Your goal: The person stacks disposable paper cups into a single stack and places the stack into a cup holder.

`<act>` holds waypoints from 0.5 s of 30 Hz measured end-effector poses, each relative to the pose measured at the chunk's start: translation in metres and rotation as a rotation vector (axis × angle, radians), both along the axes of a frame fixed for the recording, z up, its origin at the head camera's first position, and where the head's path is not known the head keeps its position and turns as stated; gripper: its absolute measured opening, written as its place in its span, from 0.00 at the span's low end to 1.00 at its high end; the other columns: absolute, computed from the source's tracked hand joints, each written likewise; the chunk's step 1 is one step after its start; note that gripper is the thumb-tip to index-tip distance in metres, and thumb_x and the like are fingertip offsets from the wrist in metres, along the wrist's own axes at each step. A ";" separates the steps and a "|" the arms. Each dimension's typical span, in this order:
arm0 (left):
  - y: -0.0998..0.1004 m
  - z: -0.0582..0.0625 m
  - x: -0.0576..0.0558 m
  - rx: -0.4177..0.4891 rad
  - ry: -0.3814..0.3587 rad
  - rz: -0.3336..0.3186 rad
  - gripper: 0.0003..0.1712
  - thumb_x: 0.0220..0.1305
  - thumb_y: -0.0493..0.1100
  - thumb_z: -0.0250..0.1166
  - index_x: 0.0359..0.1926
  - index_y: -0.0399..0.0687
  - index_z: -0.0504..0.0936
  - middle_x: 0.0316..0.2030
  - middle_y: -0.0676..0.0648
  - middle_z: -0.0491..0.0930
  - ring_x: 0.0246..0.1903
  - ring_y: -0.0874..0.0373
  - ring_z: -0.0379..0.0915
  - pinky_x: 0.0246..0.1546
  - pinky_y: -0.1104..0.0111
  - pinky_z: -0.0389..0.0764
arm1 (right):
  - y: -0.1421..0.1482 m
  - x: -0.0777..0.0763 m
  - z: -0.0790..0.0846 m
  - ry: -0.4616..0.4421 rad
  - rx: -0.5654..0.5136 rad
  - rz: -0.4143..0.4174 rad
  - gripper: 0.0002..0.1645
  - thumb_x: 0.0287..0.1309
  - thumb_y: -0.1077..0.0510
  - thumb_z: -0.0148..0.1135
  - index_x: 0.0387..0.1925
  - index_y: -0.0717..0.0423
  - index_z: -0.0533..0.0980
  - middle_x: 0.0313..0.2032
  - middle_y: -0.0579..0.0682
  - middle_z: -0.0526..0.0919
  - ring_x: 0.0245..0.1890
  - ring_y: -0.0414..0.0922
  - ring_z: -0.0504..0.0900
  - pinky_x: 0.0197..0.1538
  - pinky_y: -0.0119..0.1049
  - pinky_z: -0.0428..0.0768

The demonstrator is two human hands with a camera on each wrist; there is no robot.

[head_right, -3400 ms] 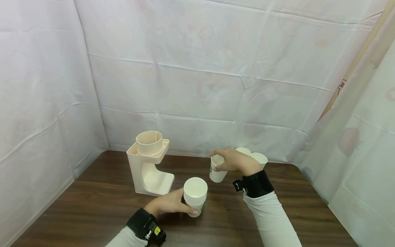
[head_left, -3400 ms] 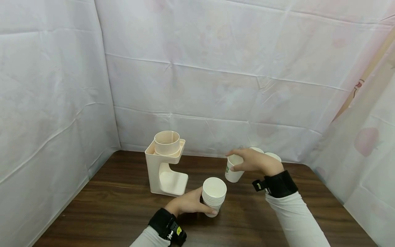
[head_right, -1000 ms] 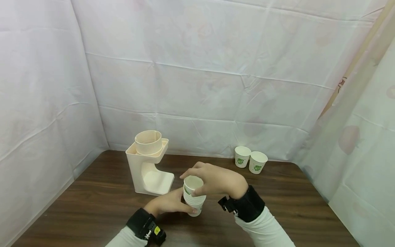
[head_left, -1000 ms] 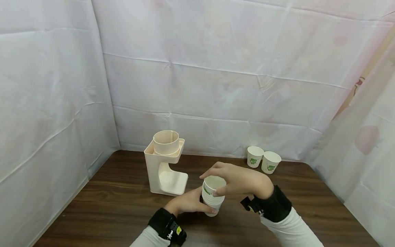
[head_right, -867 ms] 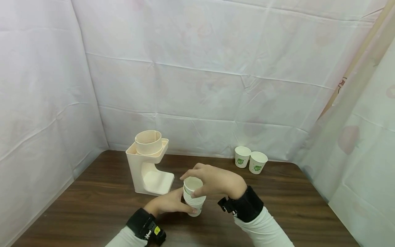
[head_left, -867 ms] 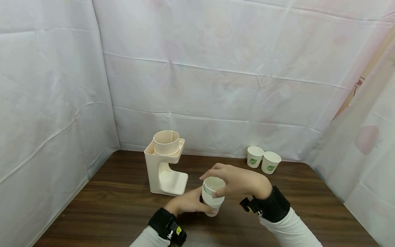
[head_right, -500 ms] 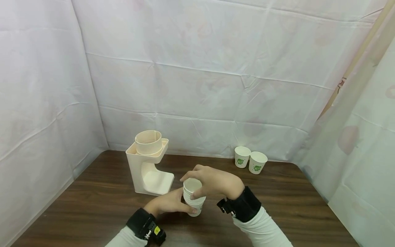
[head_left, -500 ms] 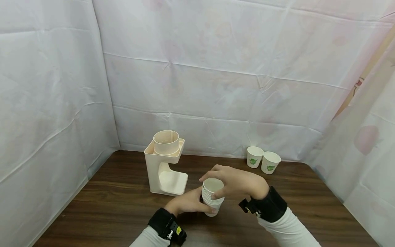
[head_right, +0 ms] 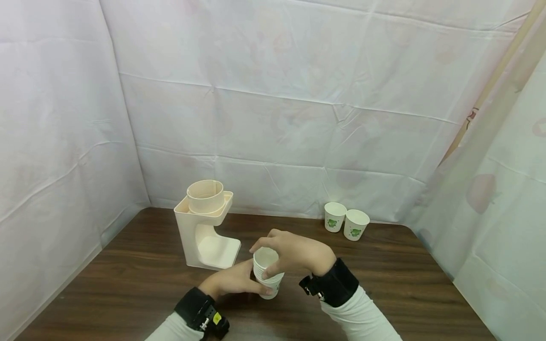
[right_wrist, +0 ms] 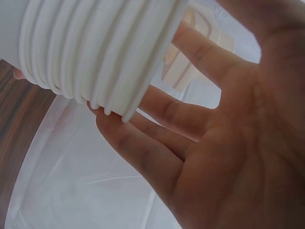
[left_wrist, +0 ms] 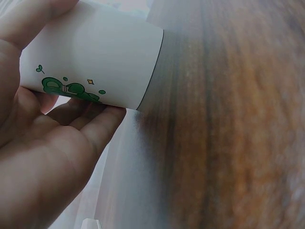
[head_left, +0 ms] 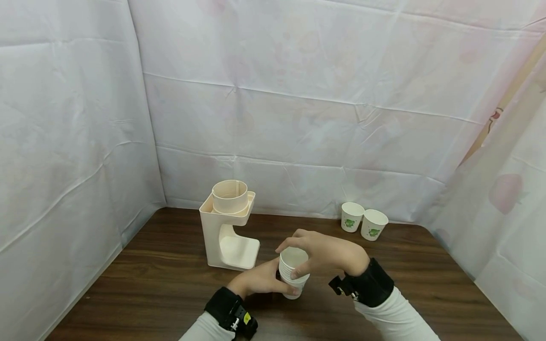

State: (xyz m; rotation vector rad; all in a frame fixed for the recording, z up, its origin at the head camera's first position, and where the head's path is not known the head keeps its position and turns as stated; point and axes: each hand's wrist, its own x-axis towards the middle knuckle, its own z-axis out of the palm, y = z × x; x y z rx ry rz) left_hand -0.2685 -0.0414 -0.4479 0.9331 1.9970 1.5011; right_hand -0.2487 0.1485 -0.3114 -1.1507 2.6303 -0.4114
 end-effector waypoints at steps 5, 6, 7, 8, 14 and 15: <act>-0.001 0.000 0.001 -0.006 0.005 0.001 0.41 0.52 0.48 0.70 0.63 0.58 0.58 0.53 0.54 0.73 0.50 0.60 0.69 0.57 0.55 0.66 | 0.000 0.001 -0.003 -0.015 -0.002 -0.015 0.31 0.47 0.39 0.68 0.54 0.21 0.68 0.52 0.44 0.70 0.44 0.43 0.73 0.41 0.38 0.76; -0.001 0.000 0.001 -0.006 0.005 0.000 0.41 0.52 0.48 0.70 0.63 0.58 0.58 0.53 0.54 0.73 0.51 0.60 0.69 0.57 0.55 0.66 | 0.001 0.001 -0.003 -0.022 -0.004 -0.019 0.31 0.47 0.39 0.68 0.54 0.21 0.67 0.52 0.45 0.70 0.44 0.43 0.73 0.41 0.38 0.76; -0.001 0.000 0.001 -0.004 0.009 -0.003 0.41 0.52 0.47 0.70 0.63 0.58 0.58 0.53 0.54 0.73 0.50 0.60 0.69 0.57 0.55 0.66 | 0.001 0.001 -0.004 -0.026 -0.006 -0.022 0.31 0.47 0.39 0.68 0.54 0.21 0.67 0.52 0.44 0.70 0.45 0.43 0.73 0.41 0.38 0.76; -0.001 0.000 0.002 -0.003 0.009 -0.005 0.41 0.52 0.47 0.70 0.63 0.58 0.58 0.53 0.54 0.73 0.51 0.60 0.69 0.57 0.56 0.66 | 0.001 0.001 -0.004 -0.030 -0.009 -0.023 0.31 0.47 0.39 0.68 0.55 0.20 0.67 0.52 0.44 0.70 0.45 0.43 0.73 0.41 0.38 0.76; -0.001 0.001 0.001 0.001 0.001 -0.007 0.41 0.52 0.48 0.70 0.64 0.58 0.58 0.53 0.55 0.72 0.51 0.60 0.69 0.57 0.56 0.66 | 0.003 0.001 -0.006 -0.021 -0.033 -0.008 0.32 0.47 0.38 0.68 0.56 0.22 0.67 0.53 0.44 0.70 0.46 0.43 0.73 0.42 0.38 0.76; -0.001 0.001 0.001 0.002 0.001 -0.008 0.41 0.52 0.48 0.70 0.64 0.58 0.58 0.53 0.55 0.72 0.51 0.60 0.69 0.57 0.56 0.66 | 0.004 0.001 -0.006 -0.017 -0.035 -0.003 0.33 0.47 0.38 0.67 0.57 0.22 0.67 0.53 0.44 0.70 0.46 0.42 0.73 0.43 0.38 0.76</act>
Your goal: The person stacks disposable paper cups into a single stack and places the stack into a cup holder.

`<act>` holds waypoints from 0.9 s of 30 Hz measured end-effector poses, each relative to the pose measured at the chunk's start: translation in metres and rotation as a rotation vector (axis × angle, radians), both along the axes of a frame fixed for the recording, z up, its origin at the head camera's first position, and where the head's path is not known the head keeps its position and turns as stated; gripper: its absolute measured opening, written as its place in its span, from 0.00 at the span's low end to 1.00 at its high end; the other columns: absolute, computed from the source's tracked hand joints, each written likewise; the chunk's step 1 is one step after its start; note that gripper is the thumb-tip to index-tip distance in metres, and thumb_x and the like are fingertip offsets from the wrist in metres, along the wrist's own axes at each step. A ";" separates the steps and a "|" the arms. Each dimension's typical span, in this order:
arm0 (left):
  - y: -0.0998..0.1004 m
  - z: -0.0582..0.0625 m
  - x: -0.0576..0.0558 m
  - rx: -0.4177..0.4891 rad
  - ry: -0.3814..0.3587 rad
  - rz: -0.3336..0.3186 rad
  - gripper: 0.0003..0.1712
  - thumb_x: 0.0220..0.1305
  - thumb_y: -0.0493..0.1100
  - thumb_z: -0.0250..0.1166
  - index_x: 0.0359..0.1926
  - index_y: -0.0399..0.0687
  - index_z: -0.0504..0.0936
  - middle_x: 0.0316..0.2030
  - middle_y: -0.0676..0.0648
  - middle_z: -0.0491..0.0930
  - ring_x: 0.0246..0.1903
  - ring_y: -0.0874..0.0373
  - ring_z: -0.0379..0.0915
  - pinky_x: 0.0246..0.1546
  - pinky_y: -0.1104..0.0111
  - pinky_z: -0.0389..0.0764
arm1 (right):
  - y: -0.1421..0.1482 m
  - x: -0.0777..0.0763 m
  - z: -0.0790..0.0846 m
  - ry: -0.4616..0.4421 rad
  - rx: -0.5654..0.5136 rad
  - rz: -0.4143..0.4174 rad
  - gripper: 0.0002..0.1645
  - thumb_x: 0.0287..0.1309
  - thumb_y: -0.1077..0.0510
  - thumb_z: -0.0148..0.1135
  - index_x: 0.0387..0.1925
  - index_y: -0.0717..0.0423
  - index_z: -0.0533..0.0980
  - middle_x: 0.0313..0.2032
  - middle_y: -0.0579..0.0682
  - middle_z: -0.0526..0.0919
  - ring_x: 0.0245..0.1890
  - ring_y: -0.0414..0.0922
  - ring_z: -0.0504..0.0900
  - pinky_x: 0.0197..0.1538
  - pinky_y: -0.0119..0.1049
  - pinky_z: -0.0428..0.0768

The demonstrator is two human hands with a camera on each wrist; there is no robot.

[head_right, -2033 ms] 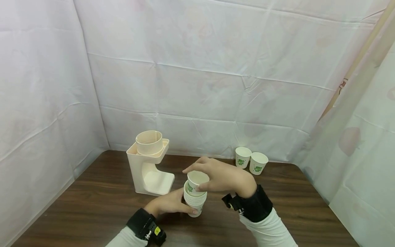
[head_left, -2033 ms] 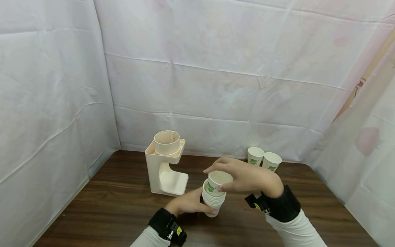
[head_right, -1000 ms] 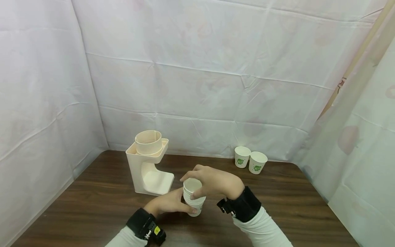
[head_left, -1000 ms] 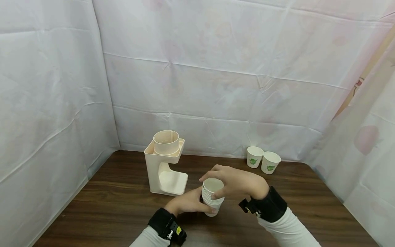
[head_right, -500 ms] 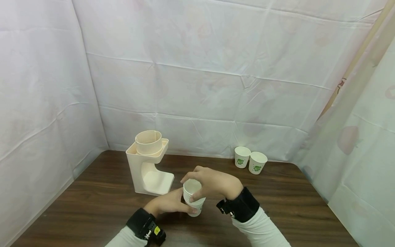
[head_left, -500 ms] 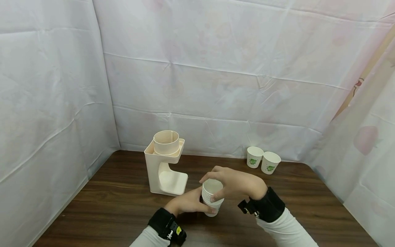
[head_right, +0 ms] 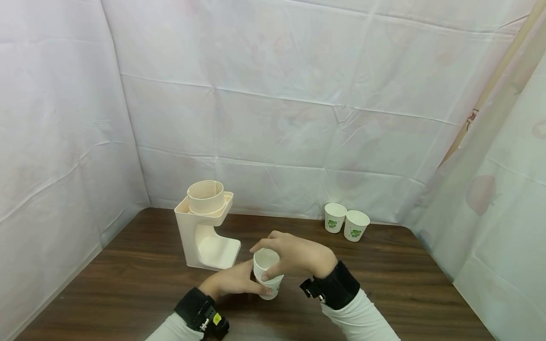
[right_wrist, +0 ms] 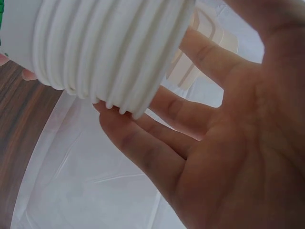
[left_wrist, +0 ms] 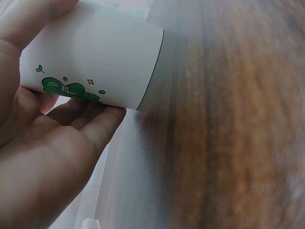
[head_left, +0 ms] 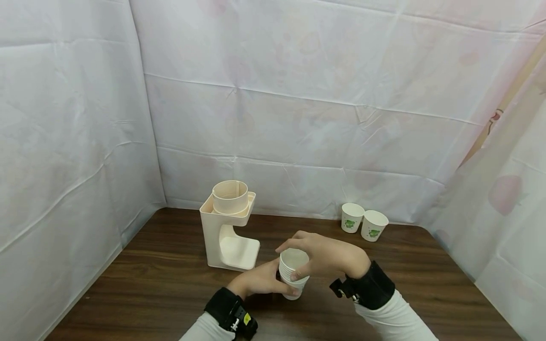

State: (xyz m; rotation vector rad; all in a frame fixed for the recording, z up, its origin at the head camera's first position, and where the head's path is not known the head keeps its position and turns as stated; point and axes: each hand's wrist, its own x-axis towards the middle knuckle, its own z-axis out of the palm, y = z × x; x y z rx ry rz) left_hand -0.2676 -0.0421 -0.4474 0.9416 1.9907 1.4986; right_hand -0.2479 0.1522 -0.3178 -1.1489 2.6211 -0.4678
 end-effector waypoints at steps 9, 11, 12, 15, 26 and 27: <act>0.001 -0.002 -0.001 0.013 0.000 -0.009 0.42 0.52 0.48 0.70 0.64 0.61 0.57 0.54 0.55 0.72 0.51 0.59 0.69 0.56 0.56 0.67 | 0.004 0.000 -0.002 0.014 -0.019 0.025 0.34 0.49 0.37 0.66 0.59 0.24 0.65 0.55 0.42 0.69 0.47 0.41 0.72 0.44 0.38 0.76; 0.001 -0.002 -0.001 0.018 -0.002 -0.012 0.42 0.52 0.47 0.70 0.64 0.62 0.57 0.54 0.55 0.72 0.51 0.59 0.69 0.56 0.57 0.67 | 0.005 0.000 -0.001 0.015 -0.014 0.019 0.34 0.49 0.37 0.66 0.59 0.24 0.65 0.55 0.41 0.69 0.48 0.41 0.72 0.44 0.38 0.76; 0.001 -0.002 -0.001 0.020 -0.002 -0.014 0.42 0.52 0.47 0.70 0.63 0.62 0.57 0.54 0.55 0.72 0.51 0.59 0.69 0.56 0.57 0.67 | 0.006 0.000 0.000 0.016 -0.013 0.018 0.35 0.49 0.36 0.66 0.59 0.24 0.65 0.55 0.41 0.69 0.48 0.41 0.72 0.45 0.38 0.76; 0.001 -0.002 -0.001 0.025 0.000 -0.016 0.42 0.52 0.47 0.70 0.63 0.61 0.57 0.54 0.54 0.72 0.51 0.59 0.69 0.56 0.57 0.67 | 0.008 0.000 0.001 0.014 -0.008 0.003 0.35 0.48 0.35 0.66 0.59 0.24 0.65 0.55 0.41 0.69 0.48 0.41 0.72 0.45 0.39 0.75; 0.000 0.001 0.000 0.026 0.018 0.006 0.43 0.51 0.46 0.71 0.64 0.61 0.57 0.54 0.54 0.72 0.53 0.60 0.67 0.59 0.52 0.62 | 0.033 -0.003 0.002 0.051 0.020 -0.022 0.40 0.46 0.47 0.71 0.61 0.30 0.65 0.52 0.38 0.72 0.51 0.37 0.69 0.50 0.43 0.75; 0.000 0.001 0.000 0.025 0.019 0.008 0.43 0.51 0.45 0.72 0.64 0.61 0.57 0.54 0.54 0.72 0.53 0.60 0.67 0.59 0.51 0.61 | 0.035 -0.004 0.002 0.051 0.019 -0.023 0.40 0.46 0.48 0.71 0.61 0.30 0.64 0.52 0.38 0.72 0.52 0.37 0.69 0.50 0.44 0.75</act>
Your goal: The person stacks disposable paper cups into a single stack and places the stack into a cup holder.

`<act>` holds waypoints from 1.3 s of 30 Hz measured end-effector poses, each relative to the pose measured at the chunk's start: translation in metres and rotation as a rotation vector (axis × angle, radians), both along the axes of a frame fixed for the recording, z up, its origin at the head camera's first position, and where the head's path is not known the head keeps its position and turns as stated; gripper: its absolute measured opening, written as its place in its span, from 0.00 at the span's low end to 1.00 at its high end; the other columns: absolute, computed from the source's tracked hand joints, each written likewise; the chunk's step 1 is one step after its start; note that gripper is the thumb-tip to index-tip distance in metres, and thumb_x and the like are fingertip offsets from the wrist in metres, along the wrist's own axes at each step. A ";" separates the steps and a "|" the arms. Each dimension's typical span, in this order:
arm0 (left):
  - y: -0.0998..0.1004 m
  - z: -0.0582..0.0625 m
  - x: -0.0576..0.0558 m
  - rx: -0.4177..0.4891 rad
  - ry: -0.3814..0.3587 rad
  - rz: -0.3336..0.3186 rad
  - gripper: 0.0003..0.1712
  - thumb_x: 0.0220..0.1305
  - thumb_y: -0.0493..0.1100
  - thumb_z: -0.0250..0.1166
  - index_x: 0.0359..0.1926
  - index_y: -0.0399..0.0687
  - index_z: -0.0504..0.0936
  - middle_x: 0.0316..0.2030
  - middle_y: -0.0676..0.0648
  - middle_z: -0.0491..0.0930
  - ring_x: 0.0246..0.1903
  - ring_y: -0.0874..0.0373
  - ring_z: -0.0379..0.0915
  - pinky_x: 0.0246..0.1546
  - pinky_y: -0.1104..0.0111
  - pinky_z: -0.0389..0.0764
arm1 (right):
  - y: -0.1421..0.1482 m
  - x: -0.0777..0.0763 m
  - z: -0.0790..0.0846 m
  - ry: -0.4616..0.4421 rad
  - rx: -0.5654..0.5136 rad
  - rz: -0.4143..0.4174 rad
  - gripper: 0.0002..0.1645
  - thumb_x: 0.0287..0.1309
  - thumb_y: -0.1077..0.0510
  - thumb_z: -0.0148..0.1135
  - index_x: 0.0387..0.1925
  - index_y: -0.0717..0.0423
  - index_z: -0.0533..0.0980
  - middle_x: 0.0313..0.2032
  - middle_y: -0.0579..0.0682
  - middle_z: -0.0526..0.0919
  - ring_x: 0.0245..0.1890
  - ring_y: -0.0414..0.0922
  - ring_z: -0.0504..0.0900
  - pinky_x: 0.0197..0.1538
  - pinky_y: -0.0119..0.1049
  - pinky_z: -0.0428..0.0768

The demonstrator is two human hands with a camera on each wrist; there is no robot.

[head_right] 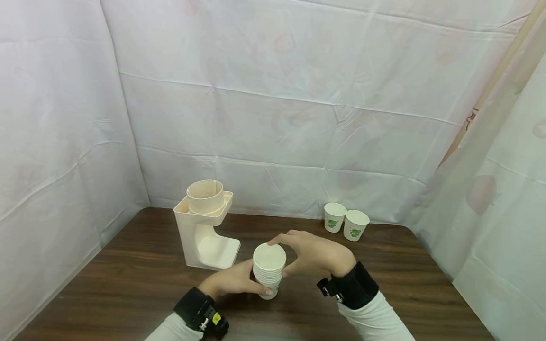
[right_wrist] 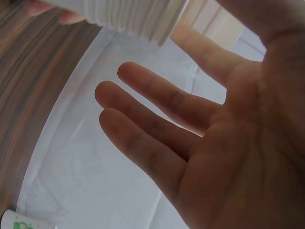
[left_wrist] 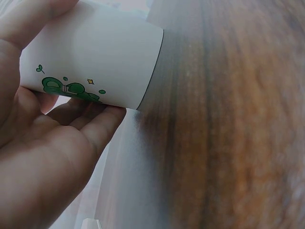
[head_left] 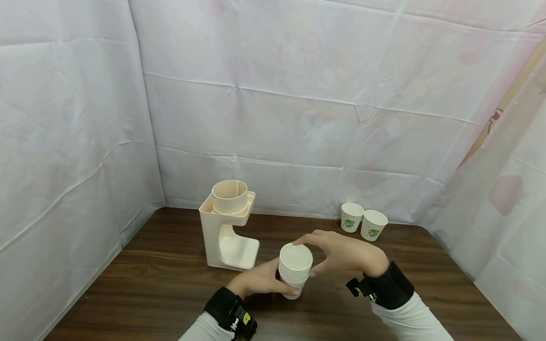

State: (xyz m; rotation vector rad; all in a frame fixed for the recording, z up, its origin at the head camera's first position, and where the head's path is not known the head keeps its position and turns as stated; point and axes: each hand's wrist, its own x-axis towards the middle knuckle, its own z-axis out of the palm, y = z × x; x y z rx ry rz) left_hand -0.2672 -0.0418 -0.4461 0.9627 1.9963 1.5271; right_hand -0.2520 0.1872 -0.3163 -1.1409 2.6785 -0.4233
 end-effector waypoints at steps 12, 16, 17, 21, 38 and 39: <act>0.000 0.000 0.000 -0.024 0.013 0.041 0.47 0.49 0.47 0.73 0.65 0.61 0.55 0.55 0.55 0.72 0.55 0.61 0.65 0.60 0.48 0.60 | 0.020 -0.004 -0.001 0.004 0.001 -0.068 0.40 0.46 0.42 0.70 0.62 0.31 0.64 0.54 0.43 0.73 0.52 0.43 0.71 0.50 0.47 0.75; 0.000 0.000 0.000 -0.037 0.013 0.058 0.46 0.48 0.47 0.73 0.65 0.61 0.57 0.54 0.56 0.73 0.54 0.62 0.65 0.61 0.49 0.60 | 0.028 -0.004 -0.003 0.014 -0.006 -0.094 0.39 0.46 0.42 0.70 0.61 0.32 0.65 0.55 0.45 0.72 0.52 0.44 0.71 0.50 0.47 0.75; 0.000 0.000 0.000 -0.038 0.015 0.060 0.46 0.48 0.47 0.73 0.65 0.60 0.57 0.54 0.56 0.73 0.54 0.62 0.66 0.61 0.49 0.60 | 0.030 -0.004 -0.003 0.017 -0.008 -0.095 0.39 0.46 0.42 0.69 0.61 0.32 0.65 0.55 0.45 0.72 0.53 0.45 0.71 0.50 0.47 0.75; 0.001 -0.001 0.000 -0.024 0.015 0.050 0.44 0.48 0.46 0.73 0.64 0.59 0.58 0.53 0.55 0.74 0.53 0.61 0.66 0.60 0.50 0.60 | 0.038 -0.005 -0.004 0.019 -0.027 -0.084 0.37 0.48 0.43 0.69 0.61 0.36 0.66 0.55 0.45 0.72 0.54 0.45 0.70 0.51 0.48 0.74; 0.002 -0.001 0.002 -0.012 0.009 0.054 0.43 0.48 0.45 0.74 0.62 0.59 0.60 0.52 0.55 0.74 0.52 0.61 0.67 0.60 0.52 0.60 | 0.077 -0.024 -0.021 0.123 -0.074 -0.243 0.31 0.53 0.43 0.65 0.57 0.45 0.70 0.55 0.49 0.74 0.55 0.49 0.69 0.53 0.53 0.72; 0.002 -0.001 0.002 -0.012 0.010 0.054 0.43 0.48 0.45 0.74 0.62 0.59 0.60 0.52 0.55 0.74 0.53 0.61 0.67 0.60 0.52 0.60 | 0.080 -0.026 -0.023 0.151 -0.077 -0.240 0.31 0.53 0.44 0.65 0.57 0.46 0.70 0.55 0.49 0.74 0.55 0.50 0.69 0.53 0.53 0.72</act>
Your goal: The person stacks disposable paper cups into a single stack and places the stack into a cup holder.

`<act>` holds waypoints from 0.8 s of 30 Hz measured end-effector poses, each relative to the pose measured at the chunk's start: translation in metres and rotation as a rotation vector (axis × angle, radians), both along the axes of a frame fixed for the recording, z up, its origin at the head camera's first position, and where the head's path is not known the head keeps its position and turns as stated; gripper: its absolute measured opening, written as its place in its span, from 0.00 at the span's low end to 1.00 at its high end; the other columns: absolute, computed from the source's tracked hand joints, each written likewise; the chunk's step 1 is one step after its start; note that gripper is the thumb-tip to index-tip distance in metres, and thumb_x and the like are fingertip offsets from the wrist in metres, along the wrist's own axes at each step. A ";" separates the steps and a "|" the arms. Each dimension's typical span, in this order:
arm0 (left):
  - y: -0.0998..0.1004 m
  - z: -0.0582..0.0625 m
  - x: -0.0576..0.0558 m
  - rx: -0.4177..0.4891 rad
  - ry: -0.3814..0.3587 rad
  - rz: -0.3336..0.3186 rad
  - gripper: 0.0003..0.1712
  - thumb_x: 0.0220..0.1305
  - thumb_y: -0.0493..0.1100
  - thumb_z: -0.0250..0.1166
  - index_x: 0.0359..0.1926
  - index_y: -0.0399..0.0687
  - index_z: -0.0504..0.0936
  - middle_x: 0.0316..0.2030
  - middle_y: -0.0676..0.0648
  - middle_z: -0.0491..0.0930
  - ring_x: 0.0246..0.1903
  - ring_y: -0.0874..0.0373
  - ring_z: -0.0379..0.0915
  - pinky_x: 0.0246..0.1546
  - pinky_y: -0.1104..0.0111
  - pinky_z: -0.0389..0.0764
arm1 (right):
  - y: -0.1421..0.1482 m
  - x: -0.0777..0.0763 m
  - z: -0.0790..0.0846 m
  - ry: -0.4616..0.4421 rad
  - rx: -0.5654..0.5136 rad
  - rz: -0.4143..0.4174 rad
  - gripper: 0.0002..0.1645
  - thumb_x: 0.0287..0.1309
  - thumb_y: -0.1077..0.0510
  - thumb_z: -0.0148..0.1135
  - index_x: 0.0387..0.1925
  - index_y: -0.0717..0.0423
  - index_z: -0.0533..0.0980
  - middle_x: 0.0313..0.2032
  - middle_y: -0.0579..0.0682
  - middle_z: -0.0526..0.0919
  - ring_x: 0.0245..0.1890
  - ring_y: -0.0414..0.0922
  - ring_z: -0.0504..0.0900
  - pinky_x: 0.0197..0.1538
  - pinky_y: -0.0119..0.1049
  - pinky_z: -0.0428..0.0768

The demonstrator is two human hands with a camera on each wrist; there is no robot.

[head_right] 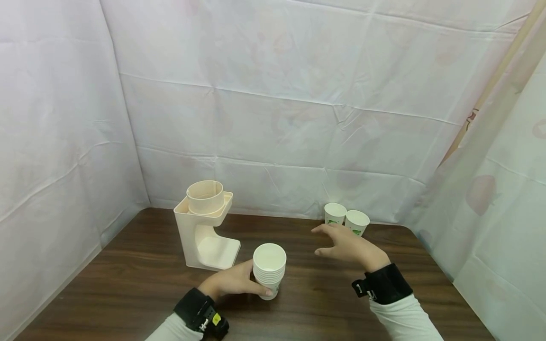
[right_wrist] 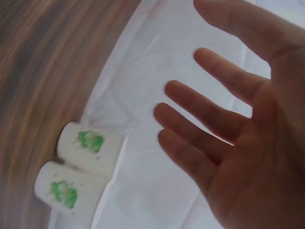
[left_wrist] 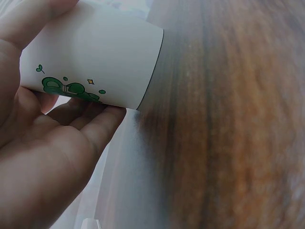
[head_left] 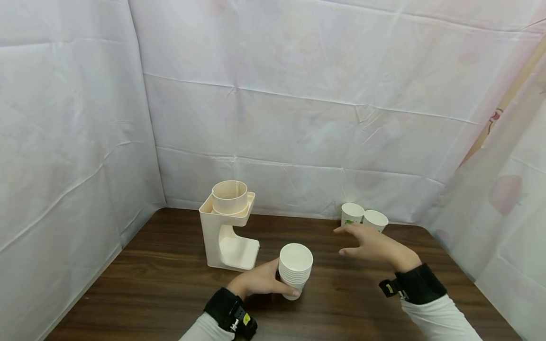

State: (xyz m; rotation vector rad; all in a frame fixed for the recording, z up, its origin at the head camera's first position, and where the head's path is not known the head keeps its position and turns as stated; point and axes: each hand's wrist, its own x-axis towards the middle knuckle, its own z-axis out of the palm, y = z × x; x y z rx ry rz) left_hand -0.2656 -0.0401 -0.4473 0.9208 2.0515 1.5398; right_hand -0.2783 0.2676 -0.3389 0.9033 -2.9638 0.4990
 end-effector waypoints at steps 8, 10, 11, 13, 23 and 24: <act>0.000 0.000 0.000 -0.005 0.000 0.003 0.43 0.47 0.46 0.74 0.62 0.61 0.60 0.52 0.56 0.75 0.52 0.62 0.67 0.60 0.52 0.60 | 0.023 -0.016 -0.008 0.140 0.005 -0.048 0.31 0.53 0.49 0.66 0.57 0.55 0.70 0.51 0.59 0.75 0.49 0.55 0.72 0.46 0.55 0.74; 0.000 0.000 0.000 -0.008 0.000 0.003 0.43 0.47 0.46 0.74 0.62 0.61 0.60 0.52 0.56 0.74 0.52 0.62 0.67 0.60 0.52 0.60 | 0.029 -0.019 -0.009 0.164 0.018 -0.086 0.32 0.53 0.49 0.66 0.57 0.56 0.70 0.50 0.63 0.74 0.50 0.60 0.70 0.47 0.58 0.73; 0.000 0.000 0.000 -0.010 0.000 0.004 0.43 0.47 0.46 0.74 0.62 0.62 0.60 0.52 0.56 0.74 0.53 0.62 0.67 0.60 0.52 0.60 | 0.032 -0.020 -0.010 0.176 0.019 -0.100 0.32 0.52 0.49 0.66 0.57 0.57 0.70 0.50 0.65 0.73 0.51 0.63 0.69 0.47 0.60 0.72; 0.000 0.000 -0.001 -0.014 0.002 0.005 0.44 0.47 0.46 0.74 0.62 0.62 0.60 0.52 0.57 0.74 0.53 0.62 0.67 0.60 0.51 0.60 | 0.038 -0.024 -0.012 0.201 0.022 -0.131 0.32 0.52 0.49 0.66 0.57 0.59 0.71 0.52 0.68 0.72 0.53 0.66 0.66 0.49 0.64 0.70; 0.000 -0.002 -0.002 -0.013 -0.007 0.002 0.43 0.47 0.46 0.74 0.62 0.63 0.61 0.52 0.57 0.74 0.53 0.62 0.67 0.61 0.51 0.60 | 0.064 -0.044 -0.027 0.197 0.016 -0.254 0.35 0.55 0.47 0.63 0.57 0.65 0.68 0.54 0.72 0.69 0.55 0.69 0.62 0.52 0.67 0.65; 0.000 -0.002 -0.002 -0.013 -0.008 0.000 0.43 0.47 0.46 0.74 0.62 0.63 0.61 0.52 0.57 0.74 0.53 0.62 0.67 0.61 0.51 0.60 | 0.066 -0.046 -0.028 0.194 0.019 -0.272 0.37 0.55 0.45 0.63 0.58 0.65 0.67 0.54 0.72 0.68 0.55 0.69 0.61 0.52 0.68 0.65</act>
